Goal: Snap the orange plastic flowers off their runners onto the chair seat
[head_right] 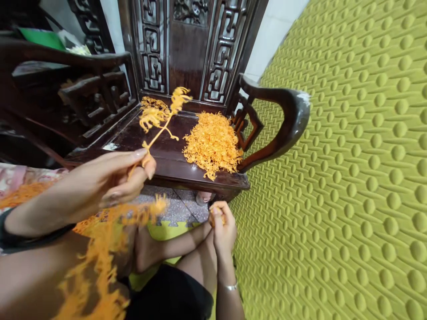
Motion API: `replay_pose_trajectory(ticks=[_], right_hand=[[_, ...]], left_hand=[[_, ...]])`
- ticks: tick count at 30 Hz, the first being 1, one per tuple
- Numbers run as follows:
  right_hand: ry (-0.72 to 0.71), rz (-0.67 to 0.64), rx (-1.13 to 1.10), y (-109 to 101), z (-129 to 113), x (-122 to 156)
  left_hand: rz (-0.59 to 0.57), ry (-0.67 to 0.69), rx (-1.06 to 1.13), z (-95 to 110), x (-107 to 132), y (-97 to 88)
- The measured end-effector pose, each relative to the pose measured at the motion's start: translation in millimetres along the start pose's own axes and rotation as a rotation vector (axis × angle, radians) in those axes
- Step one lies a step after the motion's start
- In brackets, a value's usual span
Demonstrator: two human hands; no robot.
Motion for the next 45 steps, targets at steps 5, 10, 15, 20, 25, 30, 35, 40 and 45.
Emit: replay_pose_trajectory(ticks=[5, 10, 15, 20, 25, 30, 35, 40, 45], right_hand=[[-0.249, 0.137, -0.038, 7, -72, -57], [-0.462, 0.333, 0.525, 32, -147, -143], [-0.430, 0.333, 0.754, 50, -164, -213], [-0.484, 0.273, 0.842, 60, -152, -223], [-0.615, 0.214, 0.800, 65, -145, -204], [-0.733, 0.200, 0.653, 67, -160, -163], [-0.551, -0.290, 0.124, 86, -172, -91], [-0.386, -0.489, 0.012, 103, -161, -17], [-0.339, -0.626, -0.004, 112, -151, -3]], left_hand=[[0.014, 0.038, 0.046, 0, -4, -9.8], [0.011, 0.078, -0.038, 4, -3, -16.7], [-0.058, 0.087, -0.161, -9, -9, -17.1], [-0.129, 0.069, -0.251, -24, -14, -11.1], [-0.175, 0.166, -0.383, -12, -9, -6.0], [-0.178, 0.243, -0.560, 5, -4, -7.3], [-0.223, 0.199, -0.609, 1, -3, -6.1], [-0.258, 0.158, -0.541, -13, -1, -1.0], [-0.274, 0.118, -0.356, -35, -1, 9.8]])
Point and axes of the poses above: each hand's wrist, its own x-axis away from the middle knuckle, its own y-axis out of the palm, z = x × y, the point moved 10 cm from there along -x, towards the middle knuckle, and after that the axes turned 15 degrees about y, right-handed, at the moved point
